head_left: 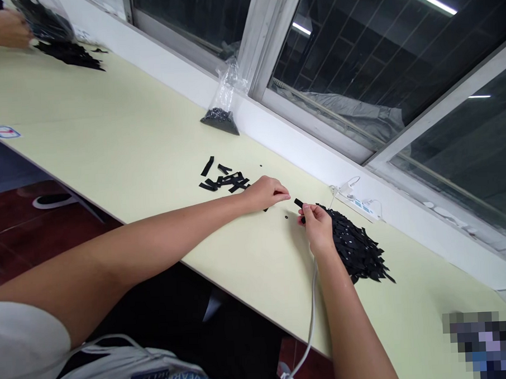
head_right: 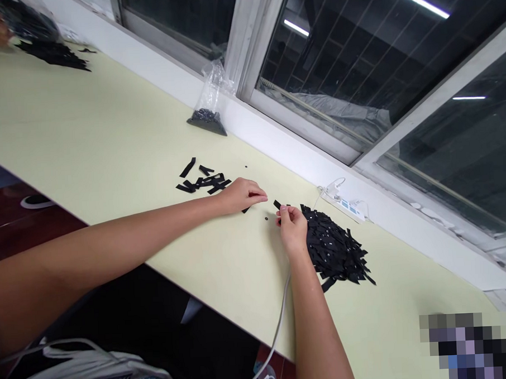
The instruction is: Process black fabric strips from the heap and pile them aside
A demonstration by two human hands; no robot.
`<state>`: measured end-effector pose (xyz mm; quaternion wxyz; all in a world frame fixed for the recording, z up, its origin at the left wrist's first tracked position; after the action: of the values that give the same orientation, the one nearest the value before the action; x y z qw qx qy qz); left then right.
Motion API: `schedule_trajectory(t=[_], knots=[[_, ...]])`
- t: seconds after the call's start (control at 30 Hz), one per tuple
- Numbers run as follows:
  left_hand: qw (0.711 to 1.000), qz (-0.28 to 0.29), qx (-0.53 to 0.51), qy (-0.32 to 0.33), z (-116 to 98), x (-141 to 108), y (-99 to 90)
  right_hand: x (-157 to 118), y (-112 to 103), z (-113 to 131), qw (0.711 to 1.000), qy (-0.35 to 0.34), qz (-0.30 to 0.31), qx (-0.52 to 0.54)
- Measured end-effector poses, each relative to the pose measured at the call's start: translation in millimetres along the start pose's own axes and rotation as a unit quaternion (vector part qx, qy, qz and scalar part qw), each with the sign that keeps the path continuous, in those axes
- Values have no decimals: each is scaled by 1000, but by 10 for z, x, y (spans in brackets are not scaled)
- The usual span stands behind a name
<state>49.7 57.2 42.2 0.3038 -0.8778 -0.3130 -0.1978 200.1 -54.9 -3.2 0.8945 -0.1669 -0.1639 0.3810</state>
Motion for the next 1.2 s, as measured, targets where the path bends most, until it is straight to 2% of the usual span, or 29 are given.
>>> schedule_trajectory(t=[0.17,0.37,0.57,0.67,0.9,1.03,1.2], knots=[[999,-9,-31,-32,63,-15,26,-7,-15,-14,1000,15,-12,7],[992,-8,-104,-68,-26,-64,71,-9,60,-27,999,14,41,3],[999,18,-45,13,-163,-58,115,-52,132,7,998,3,64,14],[999,22,-31,31,-178,-66,127,-66,151,39,997,-15,76,8],[998,48,-37,34,-175,-77,179,-91,197,109,994,-41,101,-13],[998,39,-23,40,-177,-73,174,-94,204,122,994,-42,97,-8],[999,27,-30,11,-143,-75,165,-94,210,137,994,-50,95,-13]])
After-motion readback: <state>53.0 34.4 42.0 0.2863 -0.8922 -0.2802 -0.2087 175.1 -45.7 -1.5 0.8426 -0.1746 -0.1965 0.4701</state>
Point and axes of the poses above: each hand's wrist, its own x-axis towards the middle knuckle, its own y-axis out of the palm, z = x × y, the point moved 8 cm from there along x, towards the middle knuckle, and after that the axes turned 14 degrees about -x, right-handed, at the moved point
